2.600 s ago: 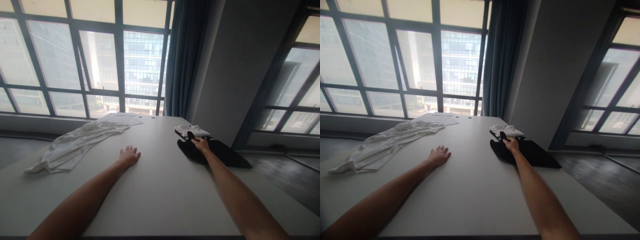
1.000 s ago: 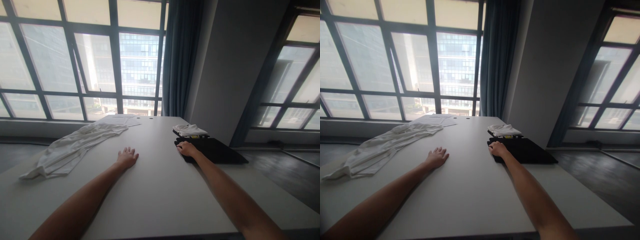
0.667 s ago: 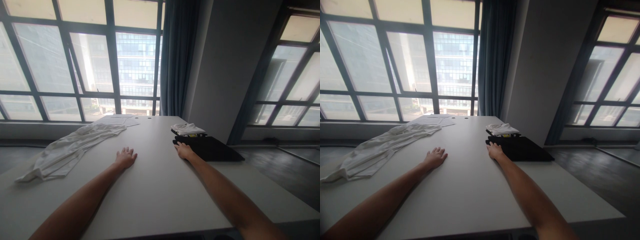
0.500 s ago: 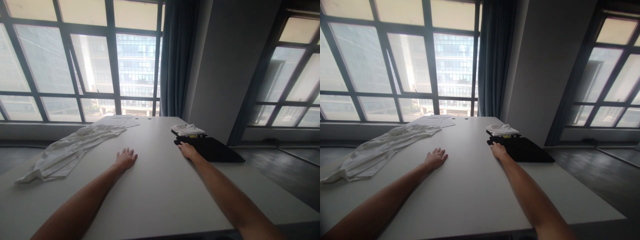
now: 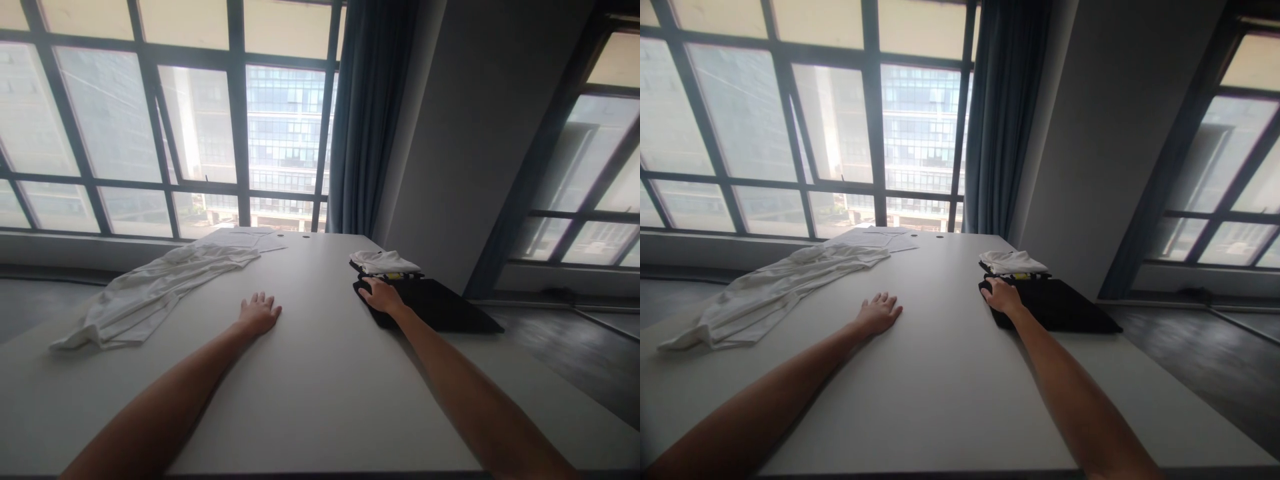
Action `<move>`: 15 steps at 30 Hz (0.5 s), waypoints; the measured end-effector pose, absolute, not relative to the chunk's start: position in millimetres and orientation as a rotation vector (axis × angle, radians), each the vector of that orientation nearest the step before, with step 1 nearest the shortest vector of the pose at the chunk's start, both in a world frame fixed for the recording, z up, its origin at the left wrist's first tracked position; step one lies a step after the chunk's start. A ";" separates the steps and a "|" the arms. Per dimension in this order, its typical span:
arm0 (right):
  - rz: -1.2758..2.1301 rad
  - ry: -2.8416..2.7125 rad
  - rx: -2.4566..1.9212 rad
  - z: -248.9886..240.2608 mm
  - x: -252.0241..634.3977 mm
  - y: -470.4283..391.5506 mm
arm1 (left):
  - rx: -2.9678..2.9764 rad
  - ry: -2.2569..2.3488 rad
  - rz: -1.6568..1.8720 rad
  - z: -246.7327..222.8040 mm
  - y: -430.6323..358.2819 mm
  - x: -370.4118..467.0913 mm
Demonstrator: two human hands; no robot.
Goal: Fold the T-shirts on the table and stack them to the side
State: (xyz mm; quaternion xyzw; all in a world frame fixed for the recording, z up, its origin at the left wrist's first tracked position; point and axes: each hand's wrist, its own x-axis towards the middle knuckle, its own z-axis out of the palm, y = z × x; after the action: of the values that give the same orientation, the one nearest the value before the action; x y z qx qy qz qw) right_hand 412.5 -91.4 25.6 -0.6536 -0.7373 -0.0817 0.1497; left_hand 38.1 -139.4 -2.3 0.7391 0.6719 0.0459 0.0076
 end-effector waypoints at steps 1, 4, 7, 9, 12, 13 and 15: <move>-0.284 -2.109 -1.881 23.6 411.6 -91.4 | 2.308 2.101 0.144 -2.2 -139.2 37.8; -0.202 -2.205 -2.044 13.2 407.5 -90.3 | 2.304 2.102 0.143 -1.8 -139.9 37.8; -0.178 -2.278 -2.074 3.1 401.9 -87.7 | 2.301 2.105 0.136 -2.0 -142.4 39.8; -0.221 -2.306 -2.009 -0.2 398.4 -85.9 | 2.301 2.107 0.138 -1.9 -143.0 41.5; -0.082 -2.347 -2.073 -0.3 394.5 -86.1 | 2.309 2.076 0.184 2.7 -136.9 37.1; -0.090 -2.348 -2.084 0.6 393.3 -87.3 | 2.302 2.045 0.220 6.1 -132.7 31.7; -0.283 -2.334 -1.983 3.4 389.6 -91.5 | 2.247 2.037 0.312 15.2 -122.7 13.3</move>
State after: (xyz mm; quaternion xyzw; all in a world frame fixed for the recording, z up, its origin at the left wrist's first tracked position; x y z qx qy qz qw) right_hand 389.6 -91.5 3.4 -0.6443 -0.7585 -0.0921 0.0330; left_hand 13.3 -122.7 15.2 0.7362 0.6674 0.1022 0.0463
